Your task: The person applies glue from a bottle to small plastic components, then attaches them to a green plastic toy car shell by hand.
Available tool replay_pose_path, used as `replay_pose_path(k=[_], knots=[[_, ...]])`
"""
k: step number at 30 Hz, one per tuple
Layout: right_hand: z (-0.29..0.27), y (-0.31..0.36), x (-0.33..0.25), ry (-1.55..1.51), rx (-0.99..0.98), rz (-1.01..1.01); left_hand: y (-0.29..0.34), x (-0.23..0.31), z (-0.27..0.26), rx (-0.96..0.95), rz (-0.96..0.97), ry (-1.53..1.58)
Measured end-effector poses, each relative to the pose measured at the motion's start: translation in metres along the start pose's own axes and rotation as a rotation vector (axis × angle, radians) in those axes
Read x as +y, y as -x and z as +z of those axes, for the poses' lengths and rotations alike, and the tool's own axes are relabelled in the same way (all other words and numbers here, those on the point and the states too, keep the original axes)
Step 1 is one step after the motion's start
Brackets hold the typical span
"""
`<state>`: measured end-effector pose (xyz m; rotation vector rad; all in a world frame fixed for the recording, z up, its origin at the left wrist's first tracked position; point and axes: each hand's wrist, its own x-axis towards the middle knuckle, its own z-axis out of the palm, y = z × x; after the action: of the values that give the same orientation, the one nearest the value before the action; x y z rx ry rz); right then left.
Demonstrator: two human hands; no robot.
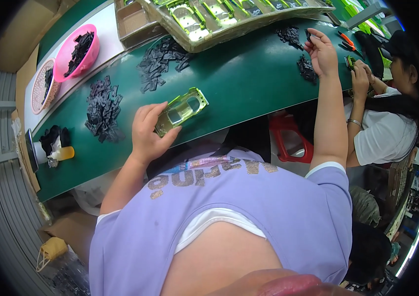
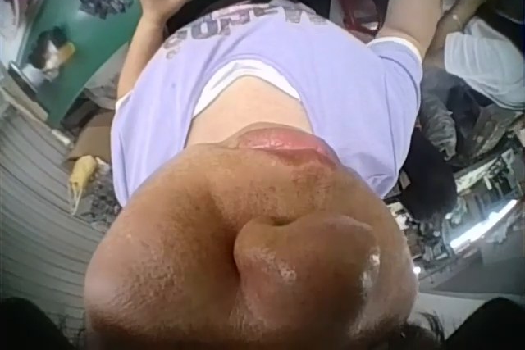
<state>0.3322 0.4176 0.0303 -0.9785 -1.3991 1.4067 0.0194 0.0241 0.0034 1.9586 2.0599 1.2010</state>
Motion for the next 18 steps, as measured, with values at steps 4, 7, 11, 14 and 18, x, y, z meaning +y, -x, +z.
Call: replay_pose_path(k=[4, 7, 11, 14, 18], knots=[[0.049, 0.055, -0.016, -0.447, -0.268, 0.078, 0.001, -0.001, -0.002, 0.003, -0.016, 0.009], [0.077, 0.090, -0.014, -0.493, -0.343, 0.067, 0.000, -0.005, -0.003, -0.017, -0.043, 0.038], [0.111, 0.131, -0.006, -0.348, -0.377, -0.026, 0.003, -0.004, -0.003, 0.008, 0.037, 0.036], [0.147, 0.160, -0.019, 0.110, -0.568, -0.381, 0.003, -0.006, 0.001, 0.023, 0.038, 0.054], [0.187, 0.200, -0.021, 0.273, -0.768, -0.278, 0.005, -0.005, 0.007, 0.044, 0.073, 0.065]])
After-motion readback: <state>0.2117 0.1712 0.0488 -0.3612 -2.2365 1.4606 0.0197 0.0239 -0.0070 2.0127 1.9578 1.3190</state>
